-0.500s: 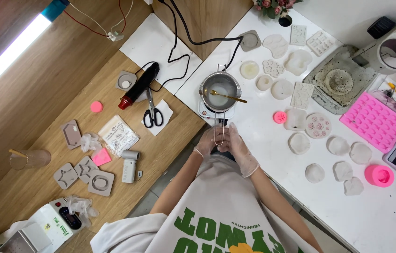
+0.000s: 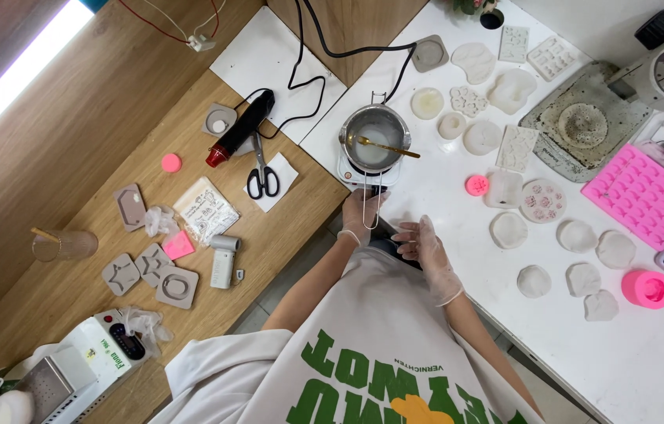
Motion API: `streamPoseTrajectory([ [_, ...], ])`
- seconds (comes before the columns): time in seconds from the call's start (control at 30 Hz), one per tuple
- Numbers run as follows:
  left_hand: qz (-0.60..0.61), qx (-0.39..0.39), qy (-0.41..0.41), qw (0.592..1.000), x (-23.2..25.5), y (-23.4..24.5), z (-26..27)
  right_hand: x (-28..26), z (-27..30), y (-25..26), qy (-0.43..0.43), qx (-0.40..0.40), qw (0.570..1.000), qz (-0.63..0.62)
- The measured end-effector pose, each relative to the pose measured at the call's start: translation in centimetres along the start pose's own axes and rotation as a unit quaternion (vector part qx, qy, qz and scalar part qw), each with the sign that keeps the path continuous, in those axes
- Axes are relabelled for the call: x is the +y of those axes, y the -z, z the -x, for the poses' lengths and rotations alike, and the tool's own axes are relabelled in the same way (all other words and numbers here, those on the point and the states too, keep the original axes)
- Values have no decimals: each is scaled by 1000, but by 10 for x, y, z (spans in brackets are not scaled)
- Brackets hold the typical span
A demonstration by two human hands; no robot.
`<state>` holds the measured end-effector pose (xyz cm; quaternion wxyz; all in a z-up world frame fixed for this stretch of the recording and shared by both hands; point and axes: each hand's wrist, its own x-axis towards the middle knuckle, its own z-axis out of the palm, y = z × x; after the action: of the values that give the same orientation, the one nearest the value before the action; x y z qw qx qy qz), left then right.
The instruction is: Check the temperature of melting wax using an infrared thermometer and stir the liquid wax in a pot.
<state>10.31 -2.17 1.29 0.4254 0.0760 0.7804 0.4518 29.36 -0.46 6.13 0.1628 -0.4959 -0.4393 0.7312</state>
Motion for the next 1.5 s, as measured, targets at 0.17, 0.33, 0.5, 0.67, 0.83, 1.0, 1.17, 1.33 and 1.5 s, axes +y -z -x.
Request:
streamPoseTrajectory([
  [0.17, 58, 29, -3, 998, 13, 1, 13, -2, 3, -1, -9, -20, 1000, 12],
  [0.33, 69, 50, -28, 996, 22, -3, 21, -8, 10, 2, 7, -22, 999, 24],
  [0.5, 56, 61, -46, 996, 32, -5, 34, -10, 11, -3, -1, -9, 1000, 13],
  [0.67, 29, 69, -37, 997, 38, -6, 39, -8, 9, -3, -2, -7, 1000, 16],
  [0.83, -43, 63, -39, 996, 50, 0, 45, -5, 8, -2, -11, 3, 1000, 18],
  [1.0, -23, 79, -12, 997, 24, -14, 22, -9, 8, -5, -13, 17, 1000, 22],
  [1.17, 179, 56, -64, 980, 21, -7, 58, -4, 4, -3, -12, 18, 1000, 18],
  [1.33, 276, -10, -32, 961, 2, -9, 36, -4, 5, -2, -14, 21, 999, 27],
  [1.5, 170, 44, -49, 983, -15, -24, 15, -14, 15, -3, -15, 24, 999, 18],
])
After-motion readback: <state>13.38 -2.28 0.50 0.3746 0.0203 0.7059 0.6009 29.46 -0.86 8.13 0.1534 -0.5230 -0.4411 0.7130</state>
